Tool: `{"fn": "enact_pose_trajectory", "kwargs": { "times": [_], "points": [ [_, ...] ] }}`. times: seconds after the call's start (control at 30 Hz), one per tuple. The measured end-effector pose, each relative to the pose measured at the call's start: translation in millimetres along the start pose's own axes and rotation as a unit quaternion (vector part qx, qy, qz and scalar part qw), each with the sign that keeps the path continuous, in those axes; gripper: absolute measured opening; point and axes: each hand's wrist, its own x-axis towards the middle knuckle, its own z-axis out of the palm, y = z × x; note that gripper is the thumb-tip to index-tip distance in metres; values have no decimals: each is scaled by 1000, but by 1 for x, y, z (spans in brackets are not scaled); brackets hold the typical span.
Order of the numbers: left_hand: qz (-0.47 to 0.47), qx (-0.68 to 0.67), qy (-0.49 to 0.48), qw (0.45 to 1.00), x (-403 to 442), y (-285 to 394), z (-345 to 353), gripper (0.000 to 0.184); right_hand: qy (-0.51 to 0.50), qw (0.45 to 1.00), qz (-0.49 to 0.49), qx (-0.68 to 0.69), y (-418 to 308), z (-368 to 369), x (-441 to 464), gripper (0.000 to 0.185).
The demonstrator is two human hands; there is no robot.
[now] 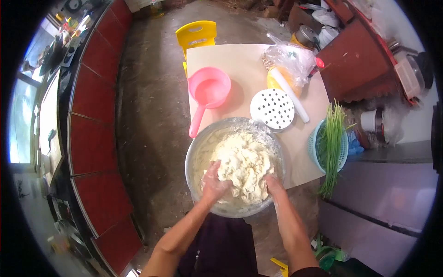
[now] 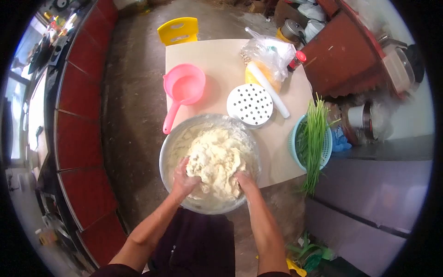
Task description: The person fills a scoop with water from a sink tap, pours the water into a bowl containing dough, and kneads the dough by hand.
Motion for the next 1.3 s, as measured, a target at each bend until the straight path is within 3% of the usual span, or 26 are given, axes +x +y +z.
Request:
{"fn": "enact_pose_trajectory", "kwargs": {
  "times": [0.03, 0.13, 0.23, 0.27, 0.3, 0.33, 0.4, 0.43, 0.47, 0.53, 0.57, 0.63, 0.67, 0.73, 0.83, 0.93, 1.03, 1.17, 1.3],
  "points": [
    [39, 51, 46, 997, -11, 15, 1, 75, 4, 999, 31, 36, 2, 2, -7, 35],
    [124, 10, 48, 991, -34, 62, -15, 69, 124, 949, -201, 210, -28, 21, -62, 40],
    [208, 0, 74, 975, -41, 82, -22, 67, -18, 888, -389, 244, -83, 16, -99, 51],
    [239, -6, 76, 968, -41, 81, -23, 68, -76, 869, -396, 286, -78, 13, -94, 53],
    [327, -42, 101, 939, -34, 62, -17, 72, -133, 845, -402, 327, -70, 7, -82, 55],
    [300, 0, 82, 951, -27, 40, -12, 74, -189, 816, -404, 368, -60, 5, -69, 58],
    [246, 87, 39, 964, -13, -11, 3, 78, 27, 897, -435, 68, -3, 11, -29, 68],
    [235, 46, 28, 970, -7, -46, 16, 77, 51, 920, -388, -17, -19, 17, -37, 72],
    [199, 79, -32, 976, -11, -41, 5, 77, 67, 932, -340, -107, -39, 26, -47, 75],
    [132, 145, -141, 970, -8, -3, -23, 77, 111, 850, -413, -308, -35, 21, -48, 71],
    [80, 160, -186, 966, -14, 21, -37, 77, 111, 864, -365, -328, -34, 26, -67, 71],
    [70, 130, -185, 972, -27, 50, -52, 72, 124, 875, -287, -370, -59, 34, -97, 72],
    [66, 117, -187, 973, -31, 58, -55, 69, 117, 899, -280, -314, -61, 42, -103, 72],
    [146, 227, -123, 955, -41, 56, -40, 53, 98, 939, -262, -200, -57, 59, -118, 71],
    [181, 347, -116, 913, -33, 50, -22, 36, 167, 821, -378, -395, -43, 81, -112, 68],
    [185, 407, -169, 879, -19, 48, -16, 21, 118, 848, -274, -438, -56, 85, -108, 53],
    [164, 464, -182, 851, -2, 34, 2, 13, 121, 827, -260, -484, -46, 87, -77, 52],
    [183, 474, -237, 828, 14, -18, 35, 7, 75, 835, -200, -506, -51, 81, -63, 49],
    [186, 502, -250, 807, 21, -23, 56, 13, 53, 862, -186, -468, -62, 73, -45, 31]
  ]
}}
